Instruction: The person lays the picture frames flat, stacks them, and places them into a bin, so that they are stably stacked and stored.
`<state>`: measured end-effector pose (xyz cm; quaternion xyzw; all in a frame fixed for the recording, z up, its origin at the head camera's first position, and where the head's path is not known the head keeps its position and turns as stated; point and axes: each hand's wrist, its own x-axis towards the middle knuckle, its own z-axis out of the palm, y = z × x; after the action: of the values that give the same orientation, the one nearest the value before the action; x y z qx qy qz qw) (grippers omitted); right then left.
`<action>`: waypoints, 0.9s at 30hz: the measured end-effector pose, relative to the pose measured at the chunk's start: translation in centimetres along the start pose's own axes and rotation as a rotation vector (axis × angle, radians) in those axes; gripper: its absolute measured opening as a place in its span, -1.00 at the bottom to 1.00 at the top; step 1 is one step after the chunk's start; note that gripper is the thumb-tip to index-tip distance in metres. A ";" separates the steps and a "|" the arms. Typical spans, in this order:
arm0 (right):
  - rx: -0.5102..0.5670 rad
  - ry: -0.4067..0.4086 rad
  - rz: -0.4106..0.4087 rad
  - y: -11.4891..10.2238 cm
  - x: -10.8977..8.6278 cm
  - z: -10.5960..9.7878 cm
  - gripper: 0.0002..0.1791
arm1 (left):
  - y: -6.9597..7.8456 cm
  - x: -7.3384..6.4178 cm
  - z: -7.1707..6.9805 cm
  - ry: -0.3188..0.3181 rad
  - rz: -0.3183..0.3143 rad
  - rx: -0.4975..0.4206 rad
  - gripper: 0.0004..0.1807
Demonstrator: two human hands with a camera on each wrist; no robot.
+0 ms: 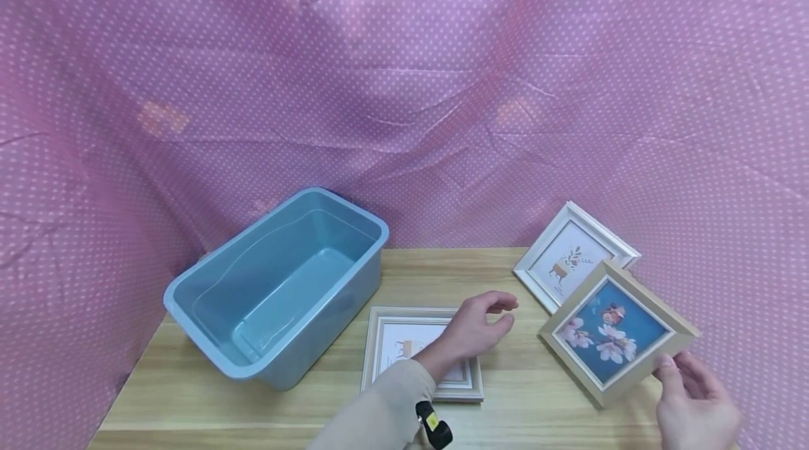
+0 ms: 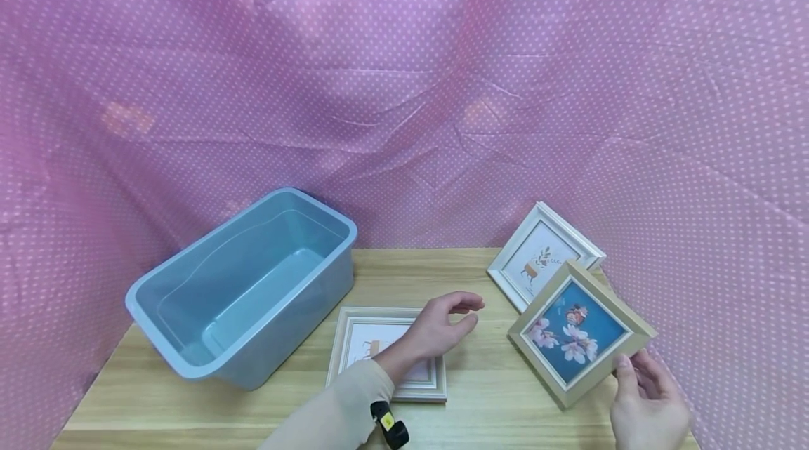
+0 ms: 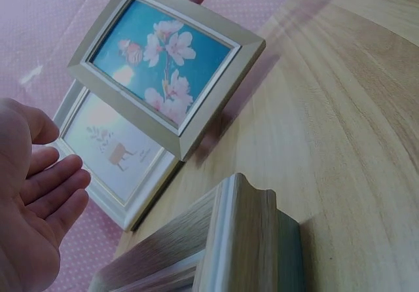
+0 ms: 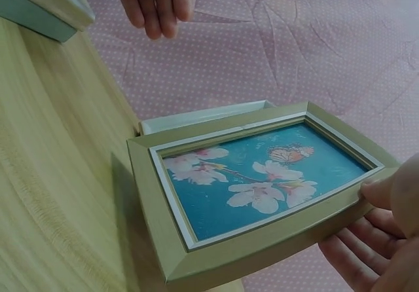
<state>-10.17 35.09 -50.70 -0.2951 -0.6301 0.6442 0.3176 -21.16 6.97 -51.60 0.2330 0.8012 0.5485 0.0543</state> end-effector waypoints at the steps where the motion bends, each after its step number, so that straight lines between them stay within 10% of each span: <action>1: 0.015 0.001 -0.010 -0.1 -0.1 0.0 -0.62 | 0.0 0.0 0.0 0.001 -0.004 -0.002 -0.62; 10: -0.065 0.010 0.064 -1.4 -0.8 -0.7 -0.74 | -0.1 -0.1 -0.2 0.004 -0.009 0.000 -0.60; 19: -0.151 0.008 -0.031 -2.1 -1.6 -0.2 -0.67 | -0.1 -0.5 -0.7 0.021 -0.024 -0.044 -0.60; 27: -0.010 -0.054 -0.122 -2.1 -2.4 1.0 -0.57 | -0.2 -1.1 -1.5 -0.018 -0.044 -0.125 -0.55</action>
<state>-9.39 32.62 -48.58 -0.2403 -0.6585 0.6283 0.3375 -20.73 5.13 -51.33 0.2163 0.7699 0.5939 0.0880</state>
